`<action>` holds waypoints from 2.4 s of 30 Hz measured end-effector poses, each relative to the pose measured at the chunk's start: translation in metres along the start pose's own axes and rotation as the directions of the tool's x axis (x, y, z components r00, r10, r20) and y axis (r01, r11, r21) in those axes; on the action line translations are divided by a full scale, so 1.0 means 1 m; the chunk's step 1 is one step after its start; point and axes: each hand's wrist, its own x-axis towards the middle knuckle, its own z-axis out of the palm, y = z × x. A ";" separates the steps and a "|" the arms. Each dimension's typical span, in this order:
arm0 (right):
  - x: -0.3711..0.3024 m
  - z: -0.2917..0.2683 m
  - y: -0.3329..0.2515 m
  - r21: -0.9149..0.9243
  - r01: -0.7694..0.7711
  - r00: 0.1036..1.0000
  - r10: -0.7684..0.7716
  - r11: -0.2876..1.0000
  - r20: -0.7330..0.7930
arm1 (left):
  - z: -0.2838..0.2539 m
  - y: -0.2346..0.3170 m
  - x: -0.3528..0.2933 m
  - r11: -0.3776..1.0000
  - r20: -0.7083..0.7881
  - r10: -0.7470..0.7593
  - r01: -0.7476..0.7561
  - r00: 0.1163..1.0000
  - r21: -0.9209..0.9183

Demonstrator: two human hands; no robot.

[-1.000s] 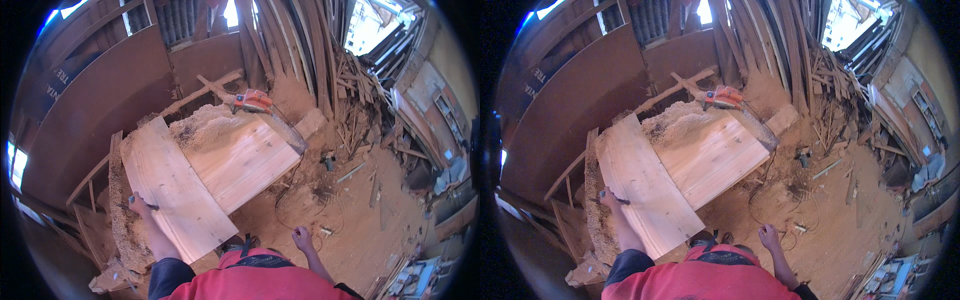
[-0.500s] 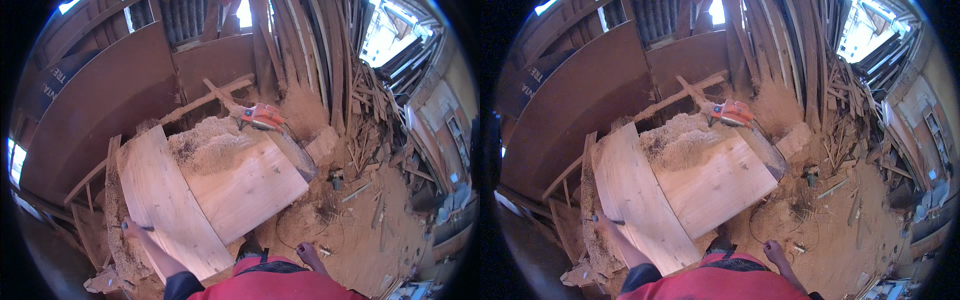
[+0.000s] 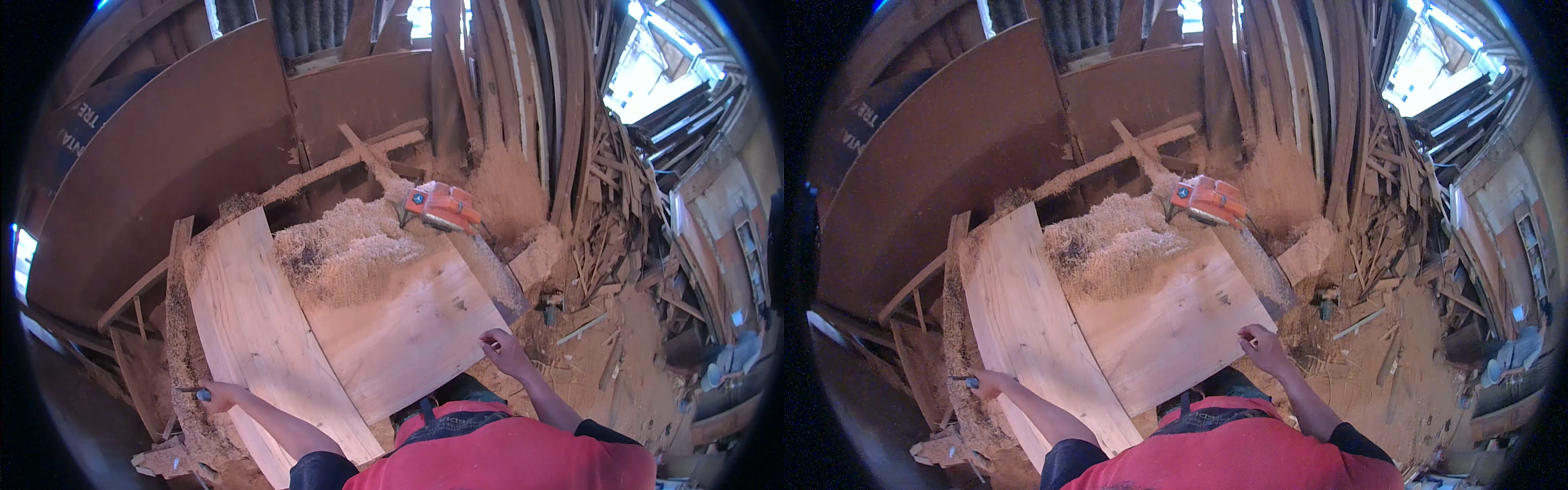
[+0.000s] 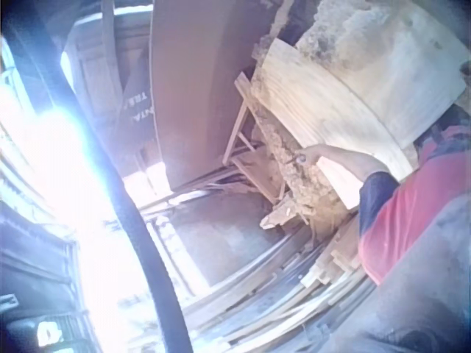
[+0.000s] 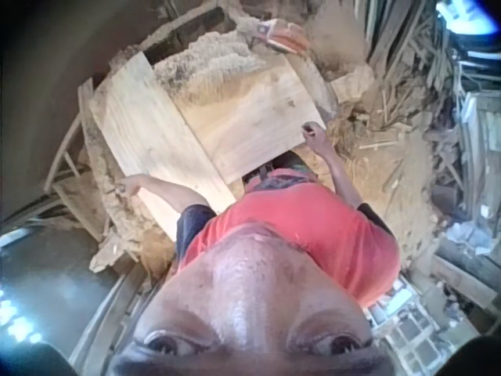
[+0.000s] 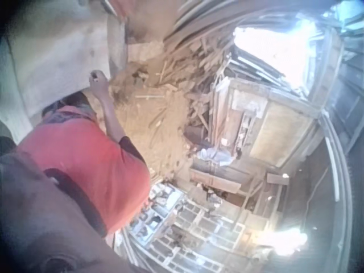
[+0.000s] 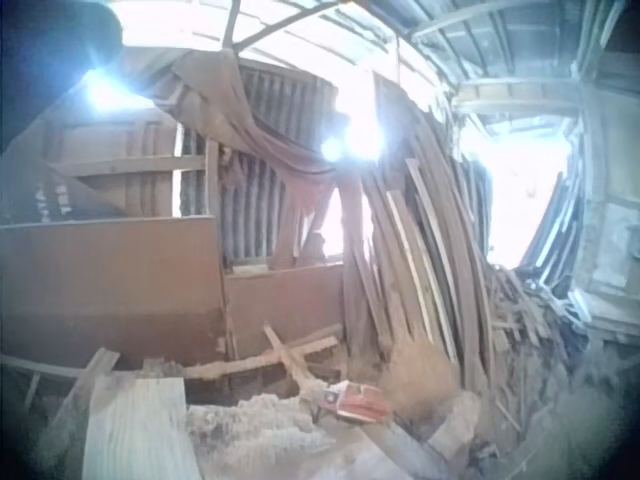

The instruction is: The person uses an electric sander to smooth the edges of a wood board clamped to a workbench, then unclamps the board and inspects it.

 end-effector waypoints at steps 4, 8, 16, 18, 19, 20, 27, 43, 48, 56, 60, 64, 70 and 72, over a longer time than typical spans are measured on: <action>0.057 -0.015 -0.014 -0.073 0.197 0.980 -0.194 0.978 0.048 | -0.009 -0.023 0.037 0.977 0.150 0.213 -0.209 0.966 -0.041; 0.119 -0.035 -0.016 -0.095 0.266 0.964 -0.266 0.959 0.014 | -0.014 -0.035 0.043 0.935 0.560 0.051 0.157 0.827 -0.318; 0.256 -0.075 0.036 -0.062 0.275 0.958 -0.279 0.959 -0.068 | 0.003 -0.010 -0.004 0.984 0.055 0.130 -0.122 0.990 -0.130; 0.287 -0.073 0.046 -0.104 0.252 0.947 -0.267 0.962 -0.177 | 0.012 -0.010 0.009 0.998 -0.025 0.065 -0.065 0.998 -0.020; 0.304 -0.068 0.043 -0.083 0.264 0.948 -0.274 0.961 -0.162 | 0.012 -0.017 0.038 1.000 -0.031 -0.002 0.003 1.000 0.031; 0.318 -0.066 0.038 -0.177 0.331 0.919 -0.359 0.927 -0.163 | 0.010 -0.026 0.052 0.993 -0.035 -0.075 0.078 0.997 0.088; 0.391 -0.043 0.041 -0.176 0.413 0.908 -0.419 0.894 0.005 | 0.013 -0.055 0.050 0.997 0.027 -0.026 0.024 0.999 0.078; 0.457 -0.031 0.064 -0.113 0.407 0.857 -0.336 0.906 0.390 | -0.019 -0.076 0.068 0.945 0.561 -0.112 0.262 0.820 -0.194; 0.393 -0.055 0.016 -0.285 0.420 0.907 -0.383 0.862 0.177 | -0.025 -0.059 0.059 0.978 0.669 0.058 0.091 0.741 -0.187; 0.185 -0.175 0.067 -0.134 -0.138 0.954 0.095 0.981 -0.284 | -0.166 -0.100 -0.047 0.846 0.457 0.442 -0.527 0.772 0.074; 0.057 -0.185 0.046 0.067 -0.352 0.898 0.357 0.934 -0.256 | -0.289 -0.117 -0.134 0.902 0.641 0.310 -0.431 0.702 0.035; -0.055 -0.156 0.013 0.281 -0.376 0.874 0.439 0.883 -0.208 | -0.375 -0.085 -0.184 0.883 0.785 0.443 -0.365 0.433 -0.296; -0.133 -0.083 -0.014 0.519 -0.480 0.865 0.283 0.707 0.414 | -0.438 0.009 -0.200 0.625 0.651 0.739 -0.184 -0.174 -0.758; -0.156 -0.053 -0.053 0.489 -0.496 0.849 0.283 0.718 0.445 | -0.452 0.037 -0.212 0.558 0.570 0.778 -0.129 -0.265 -0.820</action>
